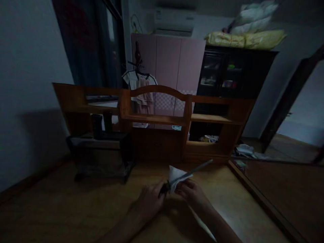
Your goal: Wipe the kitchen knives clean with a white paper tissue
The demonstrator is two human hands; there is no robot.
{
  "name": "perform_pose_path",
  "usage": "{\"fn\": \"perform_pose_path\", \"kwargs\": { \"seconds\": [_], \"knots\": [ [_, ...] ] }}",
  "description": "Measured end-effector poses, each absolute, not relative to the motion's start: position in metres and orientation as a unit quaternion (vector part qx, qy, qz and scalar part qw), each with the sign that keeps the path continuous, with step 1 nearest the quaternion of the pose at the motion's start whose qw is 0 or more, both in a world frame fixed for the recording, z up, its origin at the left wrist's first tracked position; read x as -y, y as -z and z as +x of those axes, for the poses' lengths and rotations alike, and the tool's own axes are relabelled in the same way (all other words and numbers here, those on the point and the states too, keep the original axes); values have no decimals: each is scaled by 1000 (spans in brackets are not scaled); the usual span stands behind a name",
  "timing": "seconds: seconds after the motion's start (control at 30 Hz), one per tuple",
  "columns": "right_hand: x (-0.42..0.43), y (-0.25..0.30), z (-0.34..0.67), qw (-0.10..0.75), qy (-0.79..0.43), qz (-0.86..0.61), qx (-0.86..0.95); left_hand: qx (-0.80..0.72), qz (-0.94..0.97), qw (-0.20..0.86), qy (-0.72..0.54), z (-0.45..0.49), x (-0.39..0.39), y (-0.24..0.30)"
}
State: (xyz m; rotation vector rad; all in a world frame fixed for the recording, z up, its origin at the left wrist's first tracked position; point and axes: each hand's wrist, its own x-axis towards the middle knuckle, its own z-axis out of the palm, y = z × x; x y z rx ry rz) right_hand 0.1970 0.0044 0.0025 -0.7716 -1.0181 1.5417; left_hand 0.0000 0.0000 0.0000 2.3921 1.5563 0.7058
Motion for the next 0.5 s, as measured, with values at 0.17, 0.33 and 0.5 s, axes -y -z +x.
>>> {"fn": "perform_pose_path", "kwargs": {
  "seconds": [0.17, 0.33, 0.5],
  "knots": [
    [-3, 0, 195, 547, -646, -310, 432, -507, 813, 128, -257, 1, 3, -6],
    [-3, 1, 195, 558, -646, -322, 410, -490, 818, 126, -273, 1, 2, -6],
    [-1, -1, 195, 562, -649, -319, 402, -502, 815, 116, -266, 1, 2, -4]
  ]
}}
